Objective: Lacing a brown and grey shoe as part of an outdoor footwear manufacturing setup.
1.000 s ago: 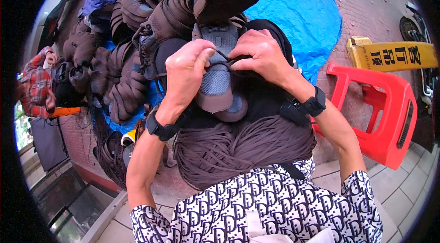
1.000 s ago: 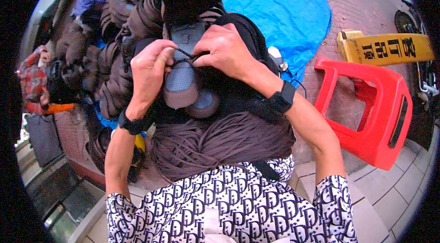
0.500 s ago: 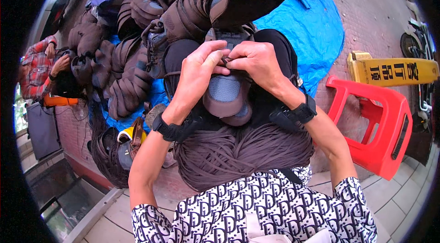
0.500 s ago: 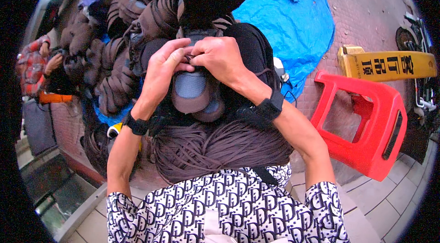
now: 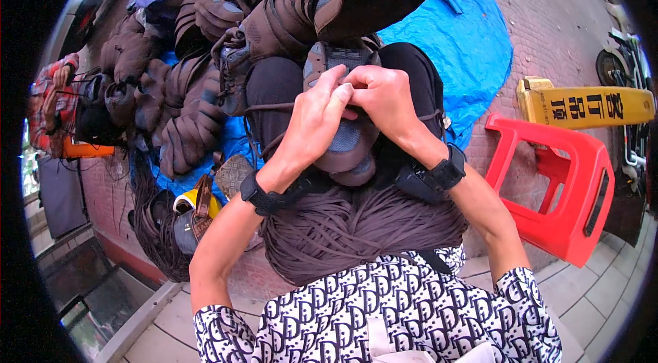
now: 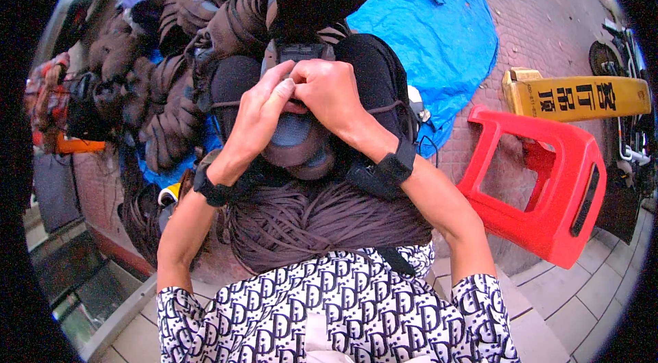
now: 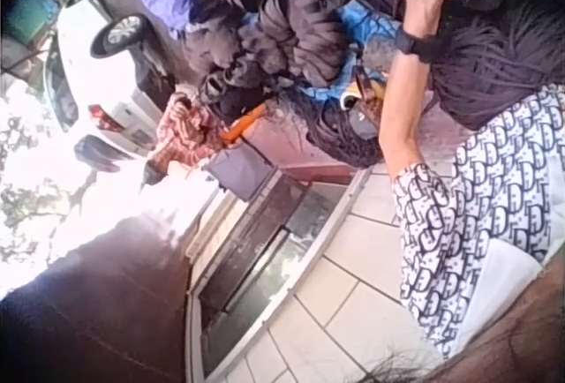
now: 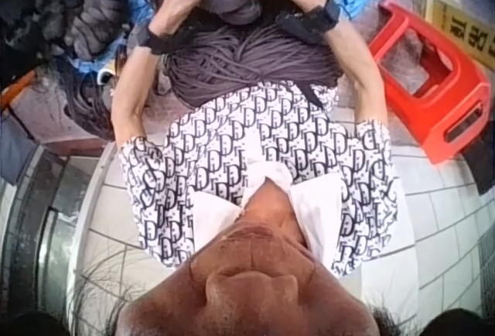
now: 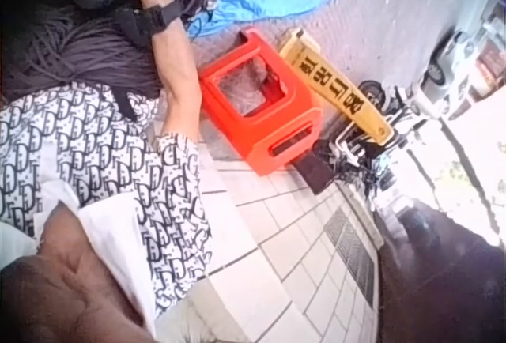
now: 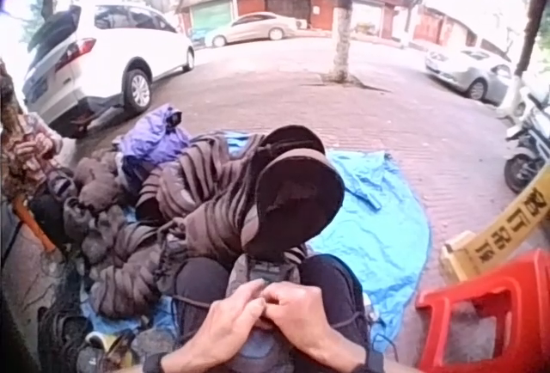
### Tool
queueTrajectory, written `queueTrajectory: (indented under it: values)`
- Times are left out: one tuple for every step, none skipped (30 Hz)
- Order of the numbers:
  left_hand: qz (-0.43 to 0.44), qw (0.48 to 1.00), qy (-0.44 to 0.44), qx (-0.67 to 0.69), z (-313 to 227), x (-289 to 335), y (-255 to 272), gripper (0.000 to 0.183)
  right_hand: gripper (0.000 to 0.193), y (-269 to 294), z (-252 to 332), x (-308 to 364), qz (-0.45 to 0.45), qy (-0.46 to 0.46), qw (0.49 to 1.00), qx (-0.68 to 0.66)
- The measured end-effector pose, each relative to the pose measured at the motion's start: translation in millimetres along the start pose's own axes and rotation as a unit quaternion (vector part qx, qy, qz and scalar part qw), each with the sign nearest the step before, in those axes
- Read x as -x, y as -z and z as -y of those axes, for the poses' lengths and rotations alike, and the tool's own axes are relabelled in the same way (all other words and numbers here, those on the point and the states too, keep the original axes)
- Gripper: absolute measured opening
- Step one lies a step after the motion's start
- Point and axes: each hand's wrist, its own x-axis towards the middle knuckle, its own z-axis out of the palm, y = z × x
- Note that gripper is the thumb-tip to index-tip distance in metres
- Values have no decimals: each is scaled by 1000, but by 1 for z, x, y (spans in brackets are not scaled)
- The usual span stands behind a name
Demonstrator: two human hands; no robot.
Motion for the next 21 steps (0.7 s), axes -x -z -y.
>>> queueTrajectory:
  values:
    - [3,999,5,33,3,1,-1,38,8,-2,0,0,-8,-1,1000,9]
    - [7,998,10,66,6,1,-1,39,8,-2,0,0,-7,0,1000,8]
    - [6,998,11,66,9,1,1,39,7,-1,-1,-2,7,9,1000,6]
    - [14,989,17,145,10,0,5,38,8,-1,0,-3,20,18,1000,5]
    - [23,974,24,223,11,-1,7,38,8,-1,0,-4,20,17,1000,5]
    - [23,974,25,223,11,0,7,38,7,-1,0,-4,19,-4,1000,-19]
    - [11,982,30,186,10,-1,7,36,8,-1,0,-6,18,-24,999,-43]
    - [0,988,35,148,7,-2,8,34,8,1,0,-6,18,-24,999,-43]
    - [0,988,35,149,4,-1,9,34,9,4,0,-6,25,-52,996,-75]
    - [1,998,24,55,-2,0,9,29,9,5,0,-6,32,-80,990,-107]
    - [3,999,13,-38,-4,1,10,25,9,6,-1,-5,33,-81,990,-107]
    - [3,999,13,-38,-2,0,11,25,10,6,-3,-5,32,-69,990,-117]
    - [22,996,-25,-81,0,-4,14,20,10,6,-3,-6,32,-57,990,-128]
    - [40,990,-63,-124,1,-7,15,16,10,8,-3,-7,32,-57,990,-128]
    - [40,990,-63,-123,1,-9,15,16,11,10,-3,-8,32,-32,993,-113]
    - [71,992,-30,-101,-1,-11,16,13,12,11,-1,-9,31,-9,995,-99]
    - [101,992,3,-78,-3,-13,16,12,12,13,0,-12,31,-10,995,-99]
    - [103,992,3,-78,-4,-16,17,12,9,15,2,-16,39,36,996,-78]
    - [113,992,6,-57,-6,-18,18,12,7,18,4,-21,48,83,994,-58]
    - [123,992,9,-35,-6,-20,19,13,9,20,5,-25,43,139,989,-24]
    - [139,990,12,-9,-2,-20,21,12,9,22,7,-29,49,177,983,1]
